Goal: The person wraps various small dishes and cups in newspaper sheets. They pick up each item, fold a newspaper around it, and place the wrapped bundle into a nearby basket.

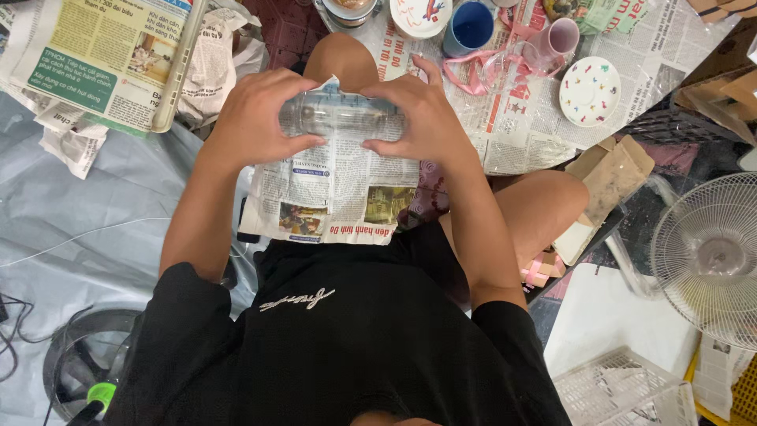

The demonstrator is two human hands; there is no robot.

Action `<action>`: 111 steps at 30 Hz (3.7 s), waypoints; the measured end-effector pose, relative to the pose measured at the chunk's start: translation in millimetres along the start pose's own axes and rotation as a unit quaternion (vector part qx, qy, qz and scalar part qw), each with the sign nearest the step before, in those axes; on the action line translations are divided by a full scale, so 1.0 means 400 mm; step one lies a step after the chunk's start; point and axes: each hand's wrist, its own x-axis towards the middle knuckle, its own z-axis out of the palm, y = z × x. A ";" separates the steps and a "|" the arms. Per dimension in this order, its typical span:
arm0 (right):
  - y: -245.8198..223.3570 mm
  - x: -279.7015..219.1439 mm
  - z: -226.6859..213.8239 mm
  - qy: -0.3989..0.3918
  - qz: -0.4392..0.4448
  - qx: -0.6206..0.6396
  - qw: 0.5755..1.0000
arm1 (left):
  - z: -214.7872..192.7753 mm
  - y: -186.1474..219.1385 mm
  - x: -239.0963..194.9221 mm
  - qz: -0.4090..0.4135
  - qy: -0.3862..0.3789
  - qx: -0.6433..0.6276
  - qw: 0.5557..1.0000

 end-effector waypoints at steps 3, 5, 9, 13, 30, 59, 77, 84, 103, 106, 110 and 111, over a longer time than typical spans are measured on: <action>0.001 -0.005 0.004 0.041 -0.026 -0.059 0.997 | 0.009 -0.006 0.003 0.044 0.048 0.005 0.998; -0.001 -0.004 0.011 0.087 -0.048 -0.103 0.990 | 0.014 -0.020 0.016 0.076 0.081 0.053 0.992; -0.008 -0.005 0.039 0.136 -0.061 -0.153 0.977 | 0.017 -0.044 0.018 0.127 0.102 0.153 0.975; -0.012 -0.031 0.053 0.136 -0.062 -0.192 0.970 | 0.022 -0.053 -0.008 0.165 0.087 0.169 0.968; -0.140 -0.039 0.001 0.060 -0.019 -0.222 0.973 | 0.027 -0.040 -0.054 0.167 0.109 0.195 0.960; -0.085 0.104 0.013 -0.071 -0.029 -0.208 0.975 | -0.028 -0.032 0.042 0.115 -0.041 0.159 0.980; -0.153 0.012 0.098 -0.065 -0.026 -0.222 0.973 | 0.117 0.059 -0.089 0.030 -0.016 0.311 0.950; -0.185 -0.025 0.109 -0.072 -0.030 -0.274 0.959 | 0.083 0.083 -0.120 0.086 -0.010 0.217 0.972; -0.219 -0.055 0.157 -0.083 0.017 -0.209 0.974 | 0.093 0.186 -0.176 0.023 0.025 0.249 0.968; -0.241 -0.081 0.158 -0.084 0.014 -0.220 0.972 | 0.088 0.214 -0.191 0.036 0.027 0.251 0.967; -0.260 -0.105 0.160 -0.082 0.002 -0.243 0.967 | 0.095 0.199 -0.211 0.042 0.019 0.257 0.965; -0.262 -0.110 0.160 -0.077 -0.003 -0.252 0.965 | 0.095 0.193 -0.216 0.044 0.017 0.262 0.964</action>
